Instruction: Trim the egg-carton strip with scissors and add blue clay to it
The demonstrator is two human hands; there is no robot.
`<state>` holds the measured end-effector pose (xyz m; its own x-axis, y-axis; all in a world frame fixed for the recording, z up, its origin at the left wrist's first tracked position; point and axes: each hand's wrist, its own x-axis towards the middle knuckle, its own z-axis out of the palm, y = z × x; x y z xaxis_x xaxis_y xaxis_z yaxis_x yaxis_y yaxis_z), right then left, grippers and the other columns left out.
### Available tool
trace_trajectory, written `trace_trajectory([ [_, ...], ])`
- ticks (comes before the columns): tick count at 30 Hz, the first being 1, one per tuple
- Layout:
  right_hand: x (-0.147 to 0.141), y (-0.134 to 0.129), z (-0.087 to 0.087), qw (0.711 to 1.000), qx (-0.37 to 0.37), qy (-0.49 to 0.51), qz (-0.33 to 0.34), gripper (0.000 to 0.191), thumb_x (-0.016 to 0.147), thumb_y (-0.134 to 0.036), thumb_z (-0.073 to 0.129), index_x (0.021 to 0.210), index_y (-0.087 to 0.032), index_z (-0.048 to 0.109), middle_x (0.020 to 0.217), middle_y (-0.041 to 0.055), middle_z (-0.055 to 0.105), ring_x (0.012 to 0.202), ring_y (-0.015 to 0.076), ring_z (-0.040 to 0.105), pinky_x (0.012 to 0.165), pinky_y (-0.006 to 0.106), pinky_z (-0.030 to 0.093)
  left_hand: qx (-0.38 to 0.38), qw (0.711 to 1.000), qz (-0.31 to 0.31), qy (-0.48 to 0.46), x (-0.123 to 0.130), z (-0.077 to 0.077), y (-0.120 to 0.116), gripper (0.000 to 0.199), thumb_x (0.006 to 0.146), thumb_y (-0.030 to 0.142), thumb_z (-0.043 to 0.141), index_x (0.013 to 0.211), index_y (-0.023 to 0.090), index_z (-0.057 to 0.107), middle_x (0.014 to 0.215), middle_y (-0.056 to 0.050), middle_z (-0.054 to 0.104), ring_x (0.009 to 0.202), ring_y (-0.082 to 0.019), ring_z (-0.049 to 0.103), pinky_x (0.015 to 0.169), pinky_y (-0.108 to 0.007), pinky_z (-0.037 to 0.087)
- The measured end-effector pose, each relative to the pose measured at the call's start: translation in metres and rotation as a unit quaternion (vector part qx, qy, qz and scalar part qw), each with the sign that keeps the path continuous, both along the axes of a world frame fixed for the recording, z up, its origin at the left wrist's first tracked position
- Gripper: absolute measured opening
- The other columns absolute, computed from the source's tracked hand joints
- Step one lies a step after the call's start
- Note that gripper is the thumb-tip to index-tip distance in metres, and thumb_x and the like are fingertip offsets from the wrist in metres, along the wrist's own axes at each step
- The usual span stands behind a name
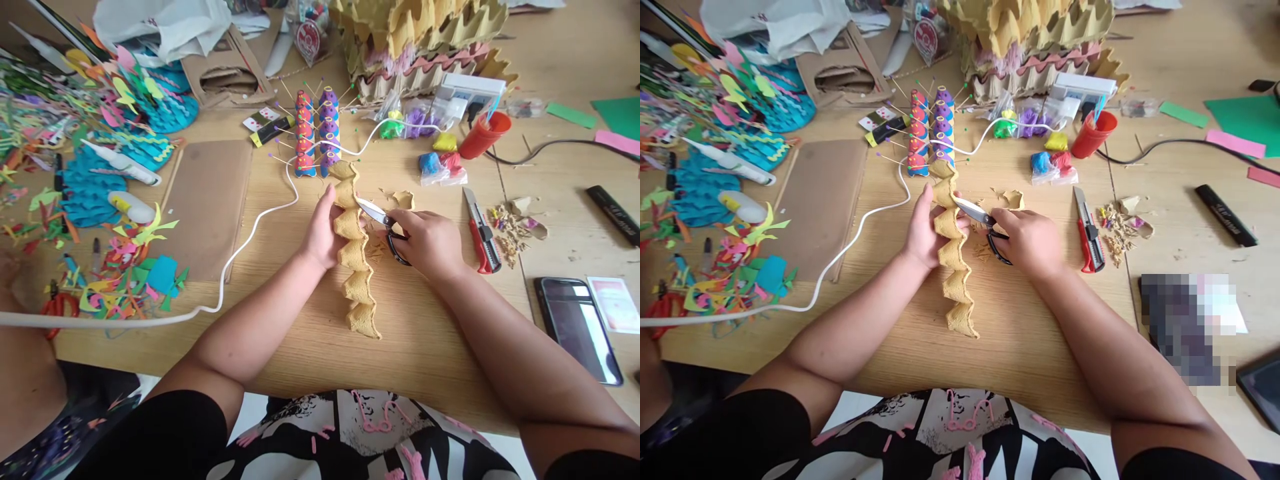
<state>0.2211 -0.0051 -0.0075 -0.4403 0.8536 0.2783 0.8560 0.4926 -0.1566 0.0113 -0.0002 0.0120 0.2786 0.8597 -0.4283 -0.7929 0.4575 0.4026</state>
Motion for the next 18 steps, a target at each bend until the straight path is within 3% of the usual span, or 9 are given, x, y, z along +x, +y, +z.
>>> trace_trajectory([
  [10,-0.0047,-0.0042,0.0053,1.0,-0.025,-0.006,-0.013,0.037,0.105,-0.044,0.056,0.124,-0.018,0.076,0.088,0.0112,0.08,0.082,0.027,0.068,0.07,0.034,0.036,-0.025,0.999,-0.024,-0.012,0.0001,0.0021,-0.0002,0.06,0.108,0.068,0.047,0.079,0.019,0.067,0.061,0.0,0.059,0.044,-0.011,0.057,0.042,-0.021,0.044],
  [18,-0.0047,-0.0034,0.0029,0.999,-0.038,-0.013,-0.019,0.035,0.101,-0.037,0.059,0.126,-0.019,0.076,0.097,0.011,0.083,0.088,0.0275,0.071,0.071,0.034,0.037,-0.006,0.999,-0.031,-0.005,-0.0014,-0.0075,0.0009,0.058,0.107,0.068,0.051,0.081,0.019,0.069,0.062,0.0,0.061,0.043,-0.011,0.058,0.042,-0.022,0.045],
])
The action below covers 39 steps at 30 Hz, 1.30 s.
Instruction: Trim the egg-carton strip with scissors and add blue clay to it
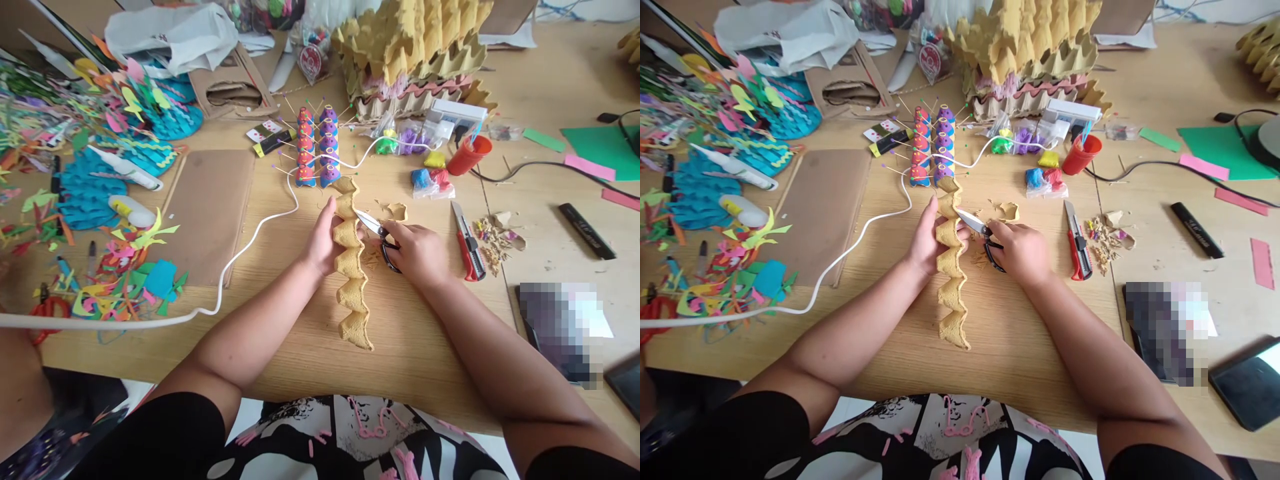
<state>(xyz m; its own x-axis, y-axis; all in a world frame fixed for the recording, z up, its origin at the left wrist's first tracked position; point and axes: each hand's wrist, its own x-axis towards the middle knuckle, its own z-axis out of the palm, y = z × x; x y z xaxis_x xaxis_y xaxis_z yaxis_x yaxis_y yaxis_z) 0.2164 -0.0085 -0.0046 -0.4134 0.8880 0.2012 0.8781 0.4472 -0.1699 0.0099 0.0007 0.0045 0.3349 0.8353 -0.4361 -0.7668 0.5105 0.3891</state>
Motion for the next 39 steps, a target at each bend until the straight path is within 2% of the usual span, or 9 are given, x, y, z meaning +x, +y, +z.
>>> trace_trajectory([
  [4,-0.001,0.001,-0.002,1.0,-0.003,-0.003,-0.016,0.035,0.098,-0.034,0.061,0.126,-0.02,0.076,0.099,0.0103,0.084,0.09,0.0273,0.072,0.071,0.033,0.038,0.014,1.0,0.002,0.006,0.0,-0.004,0.001,0.058,0.108,0.066,0.051,0.081,0.018,0.069,0.064,-0.001,0.064,0.046,-0.011,0.06,0.044,-0.02,0.047],
  [9,-0.003,0.0,0.0,1.0,0.002,-0.009,-0.02,0.037,0.101,-0.04,0.059,0.127,-0.019,0.075,0.102,0.0124,0.084,0.092,0.0277,0.073,0.072,0.033,0.039,0.028,1.0,-0.012,-0.001,0.003,-0.007,0.001,0.059,0.108,0.068,0.051,0.08,0.018,0.067,0.06,0.0,0.061,0.045,-0.011,0.06,0.044,-0.019,0.046],
  [18,-0.001,-0.002,0.003,1.0,0.007,-0.027,-0.008,0.038,0.105,-0.043,0.057,0.129,-0.02,0.075,0.108,0.0137,0.085,0.095,0.0288,0.074,0.072,0.034,0.039,0.033,0.999,-0.026,-0.023,0.002,-0.014,-0.002,0.046,0.107,0.059,0.057,0.094,0.02,0.077,0.063,-0.003,0.069,0.047,-0.017,0.067,0.046,-0.023,0.053],
  [24,0.0,-0.003,0.004,0.997,0.029,-0.056,-0.037,0.034,0.103,-0.04,0.059,0.124,-0.022,0.077,0.099,0.0123,0.084,0.091,0.0282,0.073,0.068,0.035,0.035,0.02,0.999,-0.033,-0.031,0.003,-0.01,-0.003,0.047,0.106,0.06,0.058,0.095,0.02,0.079,0.061,-0.003,0.07,0.05,-0.022,0.072,0.052,-0.03,0.06],
  [31,0.0,-0.003,0.005,0.996,0.041,-0.062,-0.047,0.033,0.098,-0.035,0.059,0.122,-0.021,0.078,0.091,0.0111,0.083,0.084,0.0278,0.069,0.067,0.036,0.031,0.032,0.997,-0.038,-0.055,0.005,-0.004,-0.004,0.049,0.11,0.058,0.05,0.111,0.019,0.08,0.071,-0.006,0.076,0.056,-0.022,0.075,0.056,-0.03,0.061],
  [39,-0.002,-0.003,0.005,0.996,0.043,-0.069,-0.041,0.035,0.094,-0.03,0.056,0.119,-0.02,0.078,0.087,0.0107,0.082,0.078,0.0274,0.067,0.065,0.036,0.029,0.046,0.997,-0.022,-0.056,0.006,-0.008,-0.003,0.048,0.11,0.056,0.051,0.109,0.02,0.082,0.068,-0.004,0.076,0.06,-0.022,0.077,0.062,-0.033,0.065],
])
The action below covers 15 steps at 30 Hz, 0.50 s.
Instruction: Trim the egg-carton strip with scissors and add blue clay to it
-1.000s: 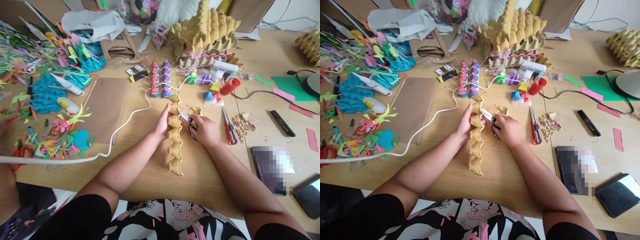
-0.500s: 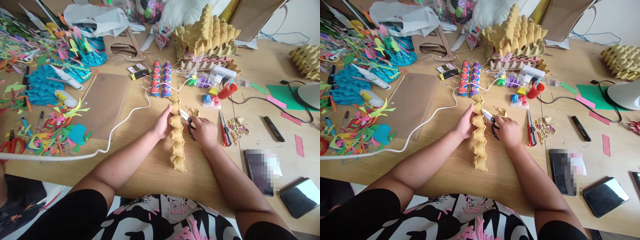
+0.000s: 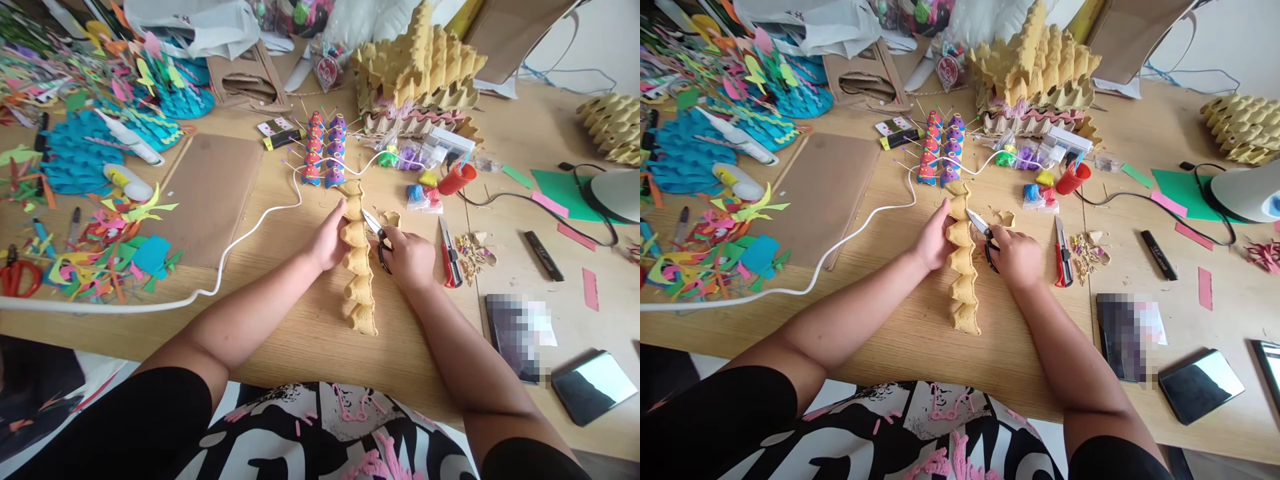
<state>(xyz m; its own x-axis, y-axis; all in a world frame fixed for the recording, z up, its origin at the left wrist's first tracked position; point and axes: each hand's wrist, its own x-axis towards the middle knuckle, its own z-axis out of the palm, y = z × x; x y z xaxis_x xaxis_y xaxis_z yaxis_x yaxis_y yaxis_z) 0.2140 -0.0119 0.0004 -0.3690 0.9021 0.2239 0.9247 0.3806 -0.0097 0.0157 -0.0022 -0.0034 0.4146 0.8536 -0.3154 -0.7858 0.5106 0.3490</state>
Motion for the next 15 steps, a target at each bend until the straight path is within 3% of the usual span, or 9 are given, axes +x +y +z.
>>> trace_trajectory([
  [8,0.0019,0.0009,-0.0014,1.0,-0.014,-0.003,-0.013,0.035,0.098,-0.034,0.057,0.12,-0.02,0.079,0.087,0.012,0.082,0.077,0.0279,0.069,0.065,0.036,0.03,-0.01,1.0,0.002,-0.003,0.0006,0.0018,-0.0003,0.048,0.11,0.057,0.052,0.104,0.02,0.081,0.063,-0.004,0.073,0.056,-0.023,0.075,0.055,-0.032,0.062],
  [12,0.0039,0.004,-0.0051,0.998,-0.021,0.038,-0.035,0.038,0.102,-0.043,0.056,0.118,-0.018,0.079,0.085,0.013,0.081,0.075,0.0281,0.069,0.065,0.035,0.031,-0.015,1.0,0.01,0.009,0.0005,-0.0005,0.0002,0.047,0.106,0.06,0.059,0.093,0.02,0.08,0.064,-0.004,0.072,0.05,-0.02,0.071,0.051,-0.029,0.058],
  [15,0.0041,0.0051,-0.0079,0.994,-0.03,0.09,-0.05,0.044,0.104,-0.053,0.054,0.115,-0.018,0.078,0.08,0.0109,0.078,0.071,0.0268,0.068,0.064,0.033,0.032,-0.013,1.0,0.012,0.01,0.0006,-0.0024,0.0005,0.048,0.105,0.062,0.059,0.096,0.019,0.081,0.065,-0.004,0.074,0.051,-0.02,0.071,0.05,-0.028,0.057],
])
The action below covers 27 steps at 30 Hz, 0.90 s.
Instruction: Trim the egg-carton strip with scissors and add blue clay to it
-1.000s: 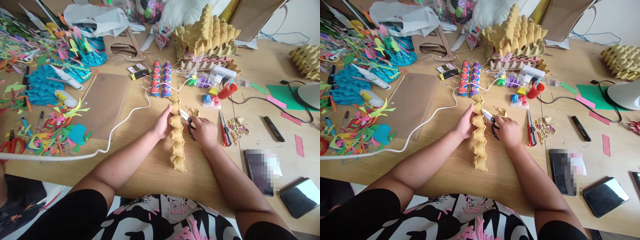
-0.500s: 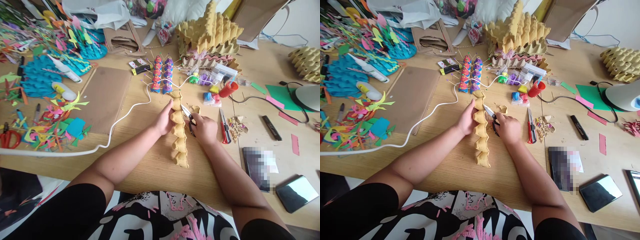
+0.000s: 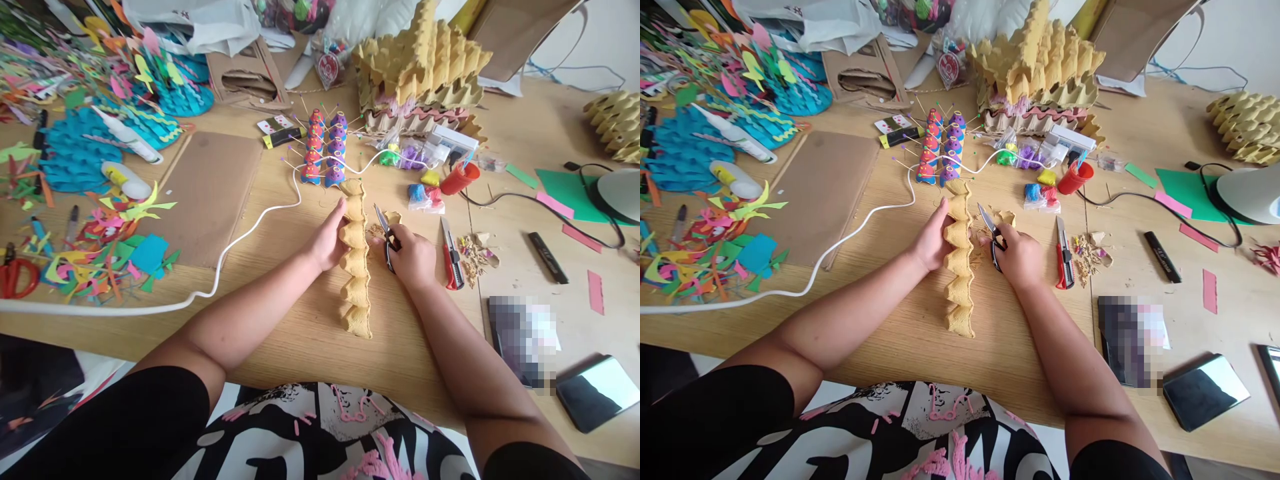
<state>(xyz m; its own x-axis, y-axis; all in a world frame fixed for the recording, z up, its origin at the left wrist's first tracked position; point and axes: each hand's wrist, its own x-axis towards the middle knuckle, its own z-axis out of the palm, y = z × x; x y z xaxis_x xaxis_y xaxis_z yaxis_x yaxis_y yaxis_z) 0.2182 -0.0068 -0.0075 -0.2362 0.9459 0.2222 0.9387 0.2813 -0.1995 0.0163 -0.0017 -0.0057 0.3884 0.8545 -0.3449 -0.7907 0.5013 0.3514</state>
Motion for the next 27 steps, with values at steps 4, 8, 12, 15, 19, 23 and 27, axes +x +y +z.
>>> trace_trajectory([
  [4,-0.0009,-0.0006,-0.0018,0.998,-0.005,0.04,0.041,0.05,0.104,-0.06,0.053,0.118,-0.019,0.076,0.08,0.0086,0.077,0.075,0.0255,0.068,0.066,0.032,0.035,0.02,1.0,-0.01,-0.009,-0.0011,0.0013,-0.0013,0.052,0.109,0.061,0.052,0.103,0.018,0.082,0.071,-0.005,0.077,0.057,-0.021,0.075,0.055,-0.028,0.059],
  [8,-0.0003,0.0002,-0.0037,0.998,0.004,0.02,0.053,0.048,0.104,-0.059,0.054,0.117,-0.019,0.076,0.081,0.0085,0.076,0.077,0.0245,0.067,0.066,0.032,0.033,0.028,0.999,0.007,-0.027,-0.0039,0.0033,-0.003,0.052,0.111,0.053,0.05,0.092,0.015,0.08,0.069,-0.006,0.076,0.056,-0.019,0.074,0.054,-0.026,0.058],
  [12,0.0018,0.0011,-0.0043,0.997,0.035,-0.009,0.066,0.038,0.101,-0.049,0.059,0.119,-0.02,0.075,0.085,0.009,0.077,0.082,0.0257,0.067,0.067,0.033,0.033,0.029,0.999,-0.01,-0.009,-0.0046,0.0022,-0.003,0.055,0.112,0.053,0.045,0.092,0.016,0.08,0.068,-0.007,0.075,0.055,-0.021,0.074,0.055,-0.028,0.059],
  [15,0.0027,0.001,-0.0027,0.995,0.048,-0.025,0.078,0.033,0.099,-0.039,0.061,0.121,-0.02,0.075,0.088,0.0093,0.078,0.087,0.0267,0.067,0.069,0.034,0.034,0.007,1.0,-0.017,-0.018,-0.004,0.0016,-0.003,0.053,0.11,0.055,0.051,0.09,0.016,0.08,0.067,-0.007,0.076,0.053,-0.022,0.073,0.053,-0.029,0.059],
  [19,0.0016,0.0005,0.0004,0.994,0.059,-0.042,0.076,0.031,0.097,-0.033,0.062,0.122,-0.02,0.075,0.092,0.0096,0.079,0.09,0.0269,0.068,0.07,0.035,0.034,0.023,0.999,-0.028,-0.016,-0.0037,0.0046,-0.0051,0.055,0.111,0.056,0.046,0.094,0.016,0.08,0.068,-0.008,0.075,0.055,-0.023,0.074,0.053,-0.029,0.06],
  [23,-0.0009,-0.0013,0.0016,0.993,0.075,-0.067,0.065,0.029,0.101,-0.036,0.061,0.121,-0.021,0.074,0.094,0.0101,0.079,0.091,0.0264,0.067,0.069,0.035,0.031,0.028,0.999,-0.037,-0.014,-0.0041,0.0078,-0.0072,0.059,0.112,0.058,0.043,0.091,0.015,0.079,0.065,-0.007,0.074,0.054,-0.021,0.074,0.055,-0.029,0.061],
  [27,-0.0031,-0.0033,0.0019,0.992,0.084,-0.085,0.051,0.031,0.104,-0.043,0.059,0.119,-0.021,0.075,0.092,0.0097,0.079,0.088,0.025,0.067,0.067,0.036,0.027,0.023,0.999,-0.021,-0.031,-0.0036,0.007,-0.0065,0.058,0.112,0.057,0.043,0.094,0.016,0.08,0.07,-0.008,0.077,0.057,-0.022,0.076,0.058,-0.03,0.063],
])
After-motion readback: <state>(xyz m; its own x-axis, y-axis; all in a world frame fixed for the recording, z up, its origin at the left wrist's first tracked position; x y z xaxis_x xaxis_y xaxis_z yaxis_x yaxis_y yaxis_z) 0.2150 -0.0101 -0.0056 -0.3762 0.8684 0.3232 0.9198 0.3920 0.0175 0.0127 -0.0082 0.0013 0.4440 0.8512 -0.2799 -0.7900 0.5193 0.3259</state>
